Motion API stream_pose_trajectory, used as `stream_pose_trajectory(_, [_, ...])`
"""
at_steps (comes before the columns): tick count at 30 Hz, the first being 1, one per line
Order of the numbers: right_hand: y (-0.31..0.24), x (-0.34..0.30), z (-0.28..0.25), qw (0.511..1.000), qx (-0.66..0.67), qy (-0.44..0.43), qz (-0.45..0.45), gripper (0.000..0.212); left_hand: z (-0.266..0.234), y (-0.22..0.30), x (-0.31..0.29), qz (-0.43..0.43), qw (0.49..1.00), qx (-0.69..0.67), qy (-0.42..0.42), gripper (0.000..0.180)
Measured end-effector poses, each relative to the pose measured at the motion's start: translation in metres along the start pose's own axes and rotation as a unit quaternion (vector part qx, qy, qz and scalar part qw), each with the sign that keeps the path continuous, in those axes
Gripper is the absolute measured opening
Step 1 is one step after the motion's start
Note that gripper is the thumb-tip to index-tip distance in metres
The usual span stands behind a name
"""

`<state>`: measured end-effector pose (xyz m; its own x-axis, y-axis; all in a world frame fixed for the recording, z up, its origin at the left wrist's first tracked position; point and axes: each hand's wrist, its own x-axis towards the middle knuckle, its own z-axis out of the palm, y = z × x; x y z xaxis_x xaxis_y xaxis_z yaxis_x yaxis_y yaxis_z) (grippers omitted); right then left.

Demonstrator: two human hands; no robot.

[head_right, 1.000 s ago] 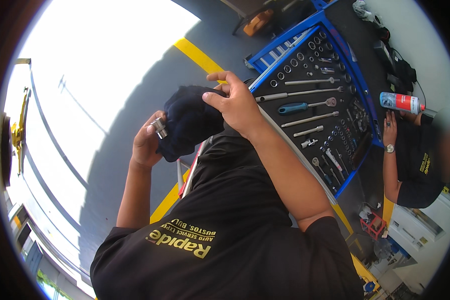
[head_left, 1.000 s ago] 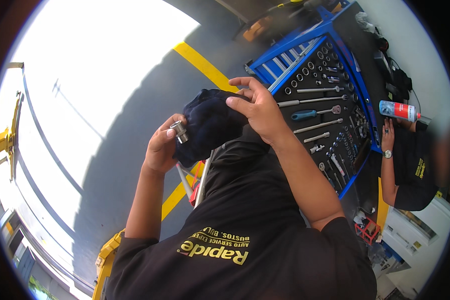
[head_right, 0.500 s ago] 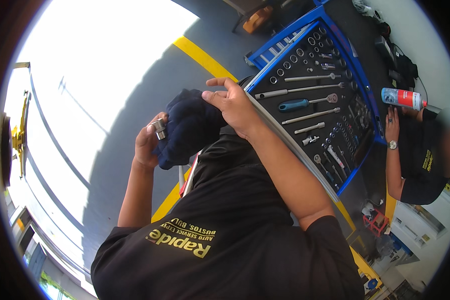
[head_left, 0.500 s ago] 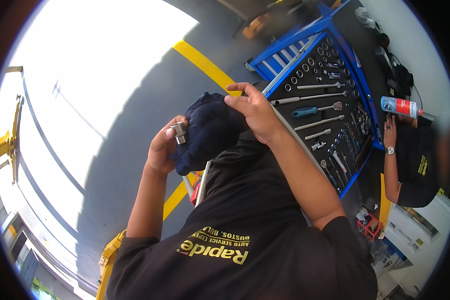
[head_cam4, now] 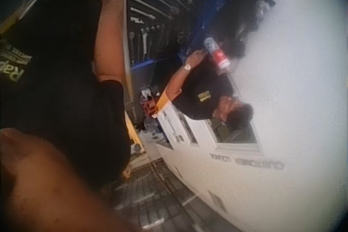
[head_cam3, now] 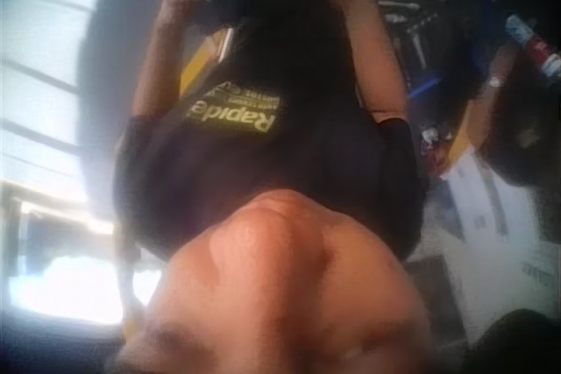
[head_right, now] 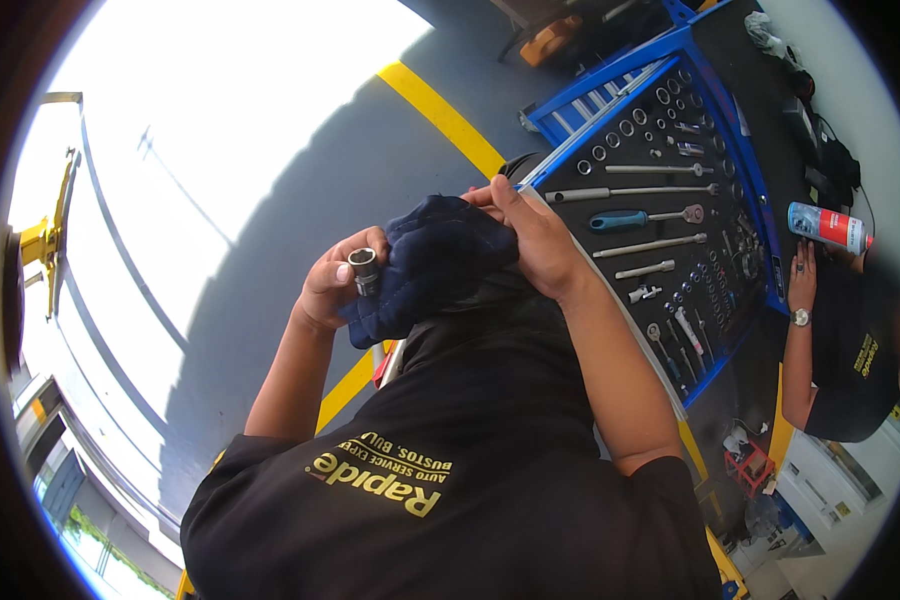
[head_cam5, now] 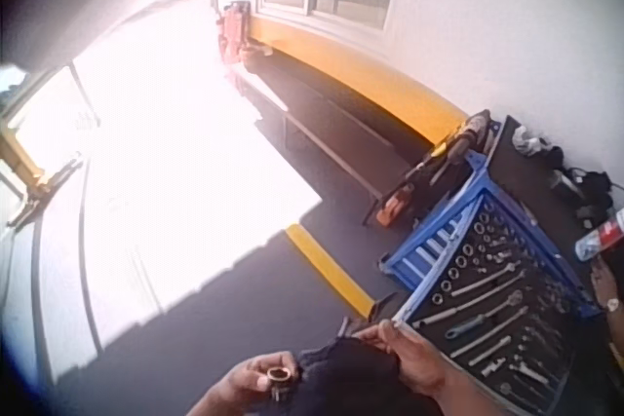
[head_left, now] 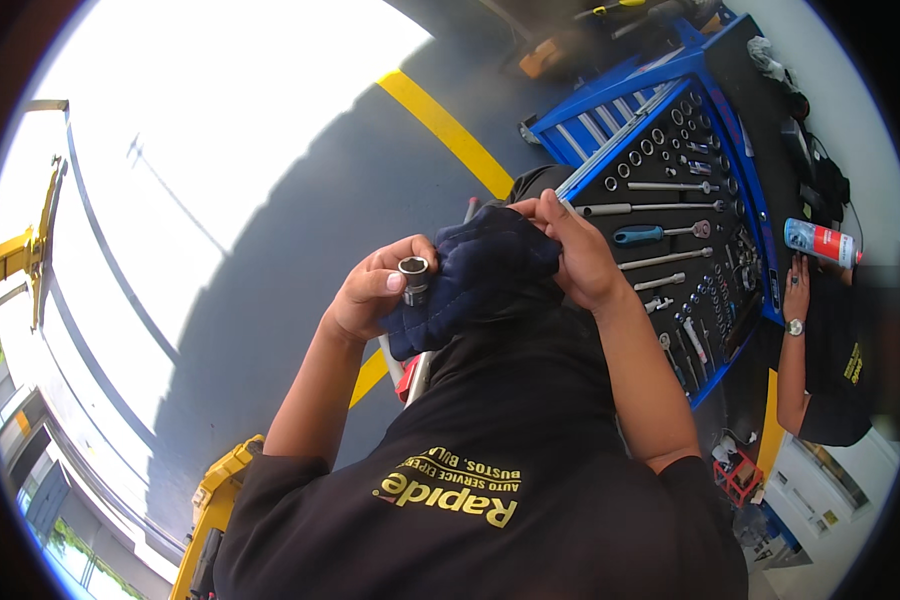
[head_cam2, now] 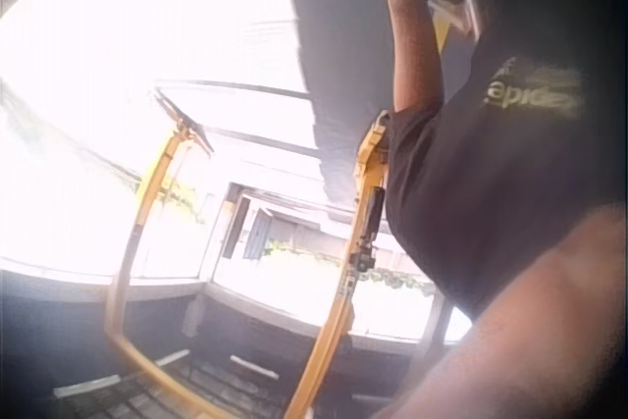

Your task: The person opens a tool drawer and repeatedly picks up, inspects, and places back various sockets and wrenches. The person wipes a socket with a cloth and continues handling tools without completing a repair.

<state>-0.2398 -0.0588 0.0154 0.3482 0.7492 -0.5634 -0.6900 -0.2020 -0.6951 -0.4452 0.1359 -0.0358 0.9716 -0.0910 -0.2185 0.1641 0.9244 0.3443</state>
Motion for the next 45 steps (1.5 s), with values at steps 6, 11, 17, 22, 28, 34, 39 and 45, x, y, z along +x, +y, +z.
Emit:
stream_pose_trajectory(6, [0.023,-0.050,-0.031,0.996,0.080,0.002,0.038,0.049,0.009,-0.016,0.016,-0.031,0.996,0.039,-0.080,0.039])
stream_pose_trajectory(11, [-0.016,-0.064,-0.017,0.753,-0.611,-0.016,-0.241,0.026,0.082,-0.031,0.068,-0.040,0.991,0.110,-0.062,0.037])
stream_pose_trajectory(17, [-0.010,-0.095,-0.046,0.769,-0.493,0.170,-0.370,0.014,0.140,-0.070,0.109,0.081,0.889,0.433,-0.126,0.038])
stream_pose_trajectory(22, [-0.018,-0.135,-0.037,0.649,-0.658,0.270,-0.270,0.013,0.142,-0.079,0.113,0.220,0.808,0.544,-0.047,0.038])
stream_pose_trajectory(28, [-0.043,-0.152,-0.001,0.580,-0.723,0.299,-0.227,0.024,0.147,-0.056,0.120,0.095,0.901,0.423,-0.007,0.041])
stream_pose_trajectory(34, [-0.023,-0.172,-0.061,0.581,-0.629,0.378,-0.353,0.025,0.155,-0.066,0.129,0.012,0.969,0.242,-0.047,0.030])
stream_pose_trajectory(39, [-0.028,-0.198,-0.052,0.511,-0.697,0.384,-0.323,0.041,0.177,-0.080,0.131,-0.051,0.961,0.261,-0.079,0.031])
stream_pose_trajectory(45, [0.003,-0.234,-0.059,0.854,-0.249,0.285,-0.357,0.057,0.201,-0.103,0.130,-0.071,0.921,0.375,-0.075,0.032])
